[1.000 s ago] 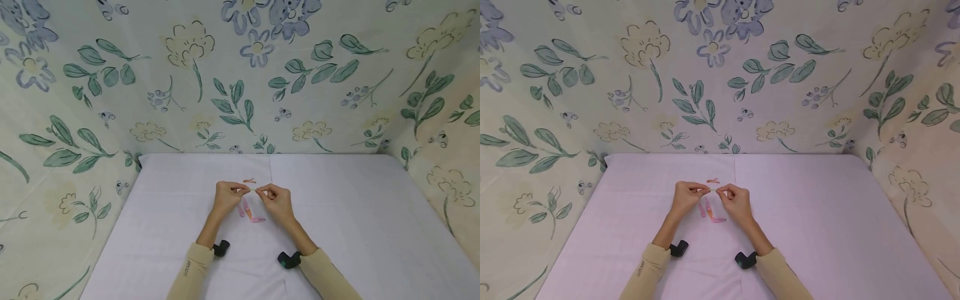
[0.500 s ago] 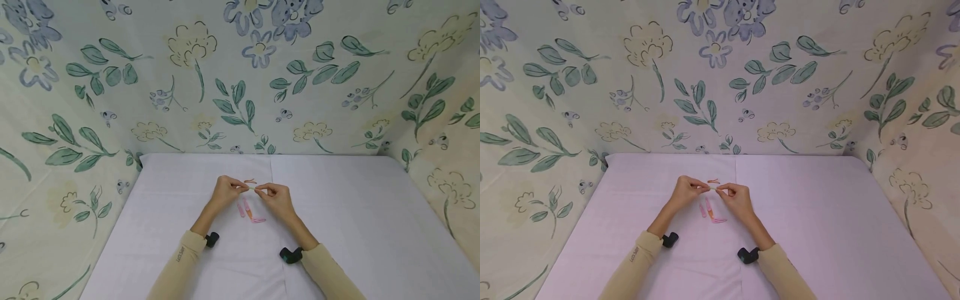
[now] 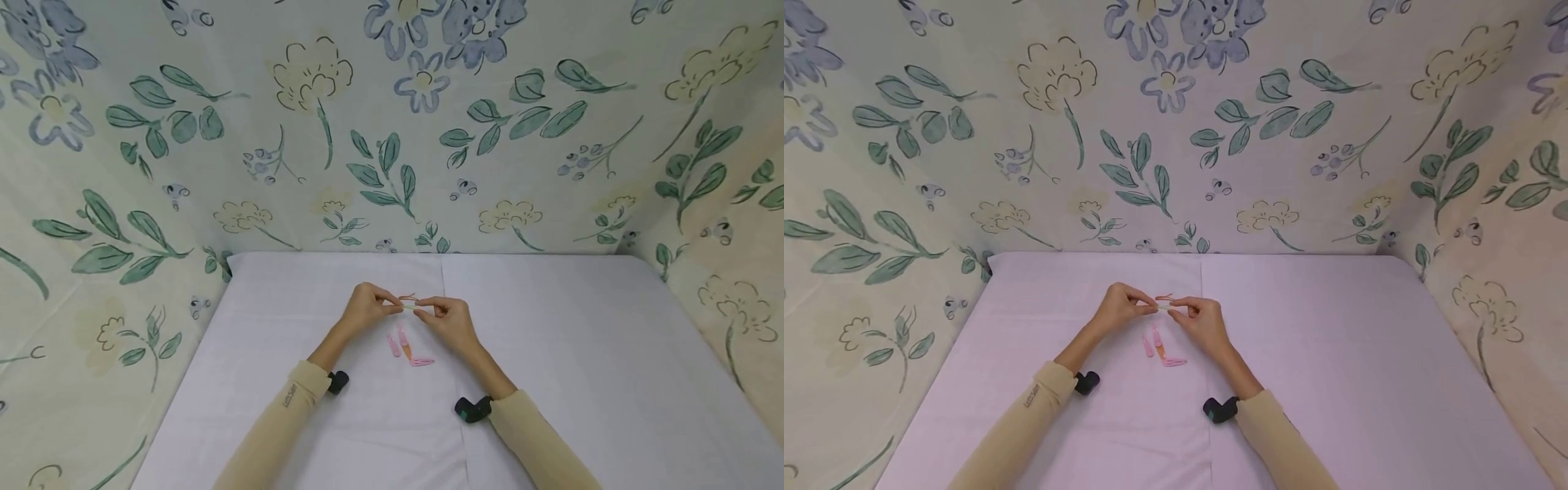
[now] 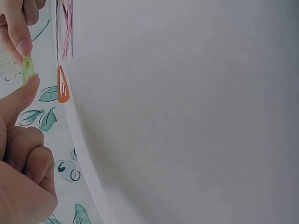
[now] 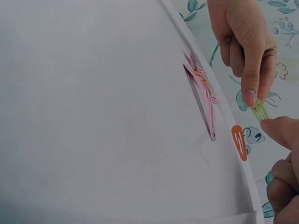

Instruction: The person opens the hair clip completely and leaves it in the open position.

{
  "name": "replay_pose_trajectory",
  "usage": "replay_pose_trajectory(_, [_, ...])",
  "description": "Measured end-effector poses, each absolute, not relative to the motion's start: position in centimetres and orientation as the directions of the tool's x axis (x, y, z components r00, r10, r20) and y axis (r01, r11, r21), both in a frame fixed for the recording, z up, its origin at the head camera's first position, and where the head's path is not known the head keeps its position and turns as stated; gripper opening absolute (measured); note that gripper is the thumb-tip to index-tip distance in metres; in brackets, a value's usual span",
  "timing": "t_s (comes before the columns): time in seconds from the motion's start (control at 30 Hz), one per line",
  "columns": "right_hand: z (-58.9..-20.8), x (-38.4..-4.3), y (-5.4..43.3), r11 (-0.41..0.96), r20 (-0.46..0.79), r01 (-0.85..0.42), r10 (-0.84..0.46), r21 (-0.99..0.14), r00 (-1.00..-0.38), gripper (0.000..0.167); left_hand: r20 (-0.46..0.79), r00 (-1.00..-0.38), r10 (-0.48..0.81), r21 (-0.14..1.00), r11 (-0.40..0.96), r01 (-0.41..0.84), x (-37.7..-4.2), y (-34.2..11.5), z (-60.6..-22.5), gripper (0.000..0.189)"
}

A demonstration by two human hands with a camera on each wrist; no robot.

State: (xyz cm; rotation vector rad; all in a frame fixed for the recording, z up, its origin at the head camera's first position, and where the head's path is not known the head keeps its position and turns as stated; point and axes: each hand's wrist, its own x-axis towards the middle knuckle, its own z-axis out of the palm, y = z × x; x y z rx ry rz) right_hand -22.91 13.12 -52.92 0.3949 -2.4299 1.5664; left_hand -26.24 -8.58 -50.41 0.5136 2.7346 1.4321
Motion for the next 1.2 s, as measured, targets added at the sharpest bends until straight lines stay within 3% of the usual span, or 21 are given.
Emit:
replay_pose_trajectory(0.3, [-53.7, -23.9, 12.9, 0.408, 0.281, -0.296, -0.097, -0.864, -0.955, 0.017, 0.07, -0.957, 0.281, 0.81, 0.544, 0.219, -26.9, -8.9, -50.8, 0.006])
replay_pose_trajectory(0.7, [-54.1, -24.5, 12.8, 0.537, 0.282, -0.311, -0.138, -0.784, -0.949, 0.019, 0.041, -0.953, 0.3, 0.792, 0.572, 0.214, -27.8, -8.8, -51.3, 0.004])
replay_pose_trajectory(1.2, [-54.0, -24.7, 12.8, 0.549, 0.275, -0.303, -0.135, -0.779, -0.952, 0.02, -0.001, -0.963, 0.27, 0.771, 0.613, 0.171, -28.0, -8.4, -50.9, 0.004])
